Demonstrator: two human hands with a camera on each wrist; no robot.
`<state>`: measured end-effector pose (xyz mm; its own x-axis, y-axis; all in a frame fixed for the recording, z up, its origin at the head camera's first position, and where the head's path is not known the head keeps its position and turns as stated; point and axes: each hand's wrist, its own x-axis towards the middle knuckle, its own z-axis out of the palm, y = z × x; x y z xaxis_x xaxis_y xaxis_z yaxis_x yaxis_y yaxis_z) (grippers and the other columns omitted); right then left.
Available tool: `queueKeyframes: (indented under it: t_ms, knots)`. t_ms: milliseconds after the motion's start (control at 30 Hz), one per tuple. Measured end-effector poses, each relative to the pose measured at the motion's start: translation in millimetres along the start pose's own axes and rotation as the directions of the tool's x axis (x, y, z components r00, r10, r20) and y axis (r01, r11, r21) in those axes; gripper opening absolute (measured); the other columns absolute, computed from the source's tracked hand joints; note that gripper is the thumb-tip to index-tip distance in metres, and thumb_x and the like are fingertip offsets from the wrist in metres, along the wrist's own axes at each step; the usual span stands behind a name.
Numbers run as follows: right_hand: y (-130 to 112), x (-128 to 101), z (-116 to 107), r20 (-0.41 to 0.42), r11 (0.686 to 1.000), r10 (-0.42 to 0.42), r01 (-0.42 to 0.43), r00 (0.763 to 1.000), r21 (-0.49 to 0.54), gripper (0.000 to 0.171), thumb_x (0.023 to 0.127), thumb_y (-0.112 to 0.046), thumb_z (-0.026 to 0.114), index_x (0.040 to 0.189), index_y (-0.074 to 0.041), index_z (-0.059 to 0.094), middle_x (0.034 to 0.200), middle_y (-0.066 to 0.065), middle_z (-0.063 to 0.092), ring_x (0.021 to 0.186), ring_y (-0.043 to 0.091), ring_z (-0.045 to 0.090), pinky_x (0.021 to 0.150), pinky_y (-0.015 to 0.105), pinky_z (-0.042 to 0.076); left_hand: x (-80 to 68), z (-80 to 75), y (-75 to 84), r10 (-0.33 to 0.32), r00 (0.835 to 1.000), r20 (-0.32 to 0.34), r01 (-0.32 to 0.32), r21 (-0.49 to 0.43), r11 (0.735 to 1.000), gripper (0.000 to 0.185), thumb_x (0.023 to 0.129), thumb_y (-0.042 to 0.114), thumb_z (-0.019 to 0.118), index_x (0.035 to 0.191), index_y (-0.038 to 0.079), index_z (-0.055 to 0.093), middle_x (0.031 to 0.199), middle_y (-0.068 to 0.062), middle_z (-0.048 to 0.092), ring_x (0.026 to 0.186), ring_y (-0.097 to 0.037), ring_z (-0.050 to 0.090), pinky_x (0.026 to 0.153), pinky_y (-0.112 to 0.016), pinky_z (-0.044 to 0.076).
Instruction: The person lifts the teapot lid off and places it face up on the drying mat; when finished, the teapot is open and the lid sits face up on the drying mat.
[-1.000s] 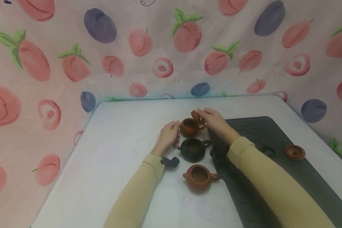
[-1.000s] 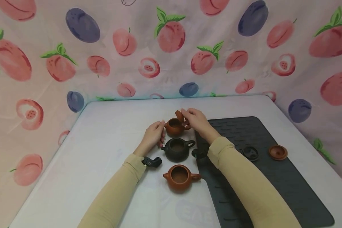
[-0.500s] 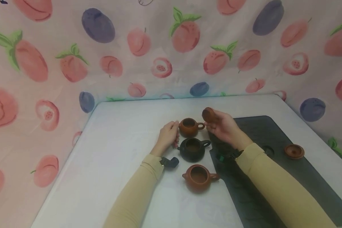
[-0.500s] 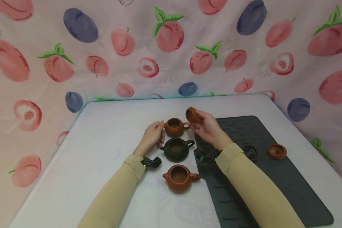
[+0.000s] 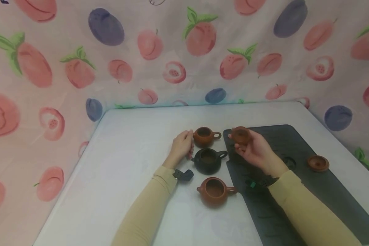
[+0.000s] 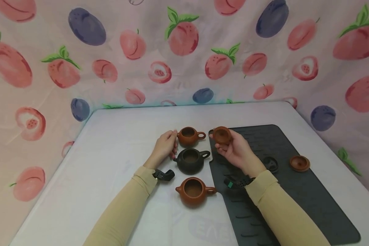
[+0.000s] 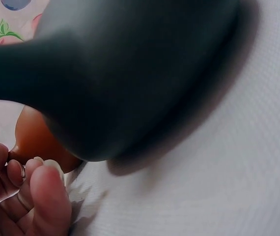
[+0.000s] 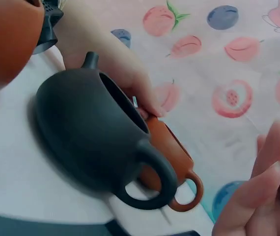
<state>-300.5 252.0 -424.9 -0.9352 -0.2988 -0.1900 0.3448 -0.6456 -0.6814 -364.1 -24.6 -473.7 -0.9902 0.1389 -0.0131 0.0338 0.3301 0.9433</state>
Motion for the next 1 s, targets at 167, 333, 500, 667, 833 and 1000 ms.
queueKeyframes:
  t_ms: [167,333,500,667,833,1000]
  knots:
    - [-2.7,-14.2,-5.9,0.058,0.99,-0.027,0.035,0.998,-0.138,0.048,0.11,-0.046,0.044,0.116,-0.008,0.073,0.115,0.01,0.072,0.098,0.021,0.068,0.075,0.03,0.05,-2.1,0.5,0.6,0.0,1.0,-0.006,0.0,0.005,1.0,0.048,0.111,0.044,0.041,0.089,0.005,0.058,0.069,-0.009,0.061,0.045,-0.02,0.058,0.046,-0.038,0.054]
    - [-7.2,-37.0,-5.9,-0.007,0.84,-0.15,0.124,0.989,-0.528,0.028,0.106,-0.03,0.061,0.12,-0.006,0.066,0.11,0.002,0.067,0.085,0.014,0.057,0.066,0.027,0.044,-2.6,1.0,2.7,0.018,1.0,-0.007,-0.018,0.001,1.0,0.048,0.111,0.042,0.042,0.088,0.004,0.058,0.066,-0.01,0.061,0.043,-0.02,0.057,0.045,-0.038,0.054]
    - [-9.0,-59.8,-13.2,-0.094,0.297,-0.37,0.021,0.924,-0.955,0.058,0.092,-0.033,0.08,0.133,-0.004,0.05,0.118,0.01,0.06,0.092,0.02,0.058,0.072,0.031,0.05,-3.2,1.4,3.2,0.011,1.0,-0.009,-0.011,-0.001,1.0,0.046,0.111,0.041,0.042,0.087,0.006,0.057,0.067,-0.01,0.061,0.044,-0.02,0.057,0.045,-0.038,0.053]
    - [-3.5,-69.6,-22.5,-0.054,-0.051,-0.426,-0.084,0.903,-0.995,0.062,0.089,-0.035,0.08,0.128,0.0,0.048,0.113,0.023,0.061,0.09,0.034,0.063,0.068,0.043,0.053,-2.8,1.2,-0.4,0.019,1.0,0.001,-0.019,-0.014,1.0,0.046,0.111,0.041,0.042,0.086,0.005,0.057,0.065,-0.01,0.06,0.043,-0.02,0.057,0.045,-0.038,0.053]
    - [4.3,-70.0,-28.4,0.021,-0.213,-0.371,-0.064,0.928,-0.975,0.057,0.085,-0.033,0.084,0.124,-0.001,0.057,0.111,0.022,0.065,0.096,0.037,0.063,0.078,0.054,0.051,-3.1,1.2,-2.6,0.03,1.0,0.006,-0.03,-0.023,0.999,0.048,0.111,0.041,0.043,0.087,0.002,0.058,0.063,-0.011,0.06,0.042,-0.021,0.058,0.045,-0.039,0.054]
    - [6.1,-70.2,-30.4,0.026,-0.254,-0.35,-0.068,0.936,-0.965,0.064,0.085,-0.041,0.084,0.127,-0.001,0.058,0.112,0.022,0.066,0.096,0.038,0.064,0.078,0.056,0.051,-2.0,1.1,-2.2,0.028,1.0,0.003,-0.028,-0.02,0.999,0.047,0.111,0.041,0.043,0.086,0.004,0.058,0.063,-0.01,0.06,0.043,-0.021,0.058,0.046,-0.039,0.054]
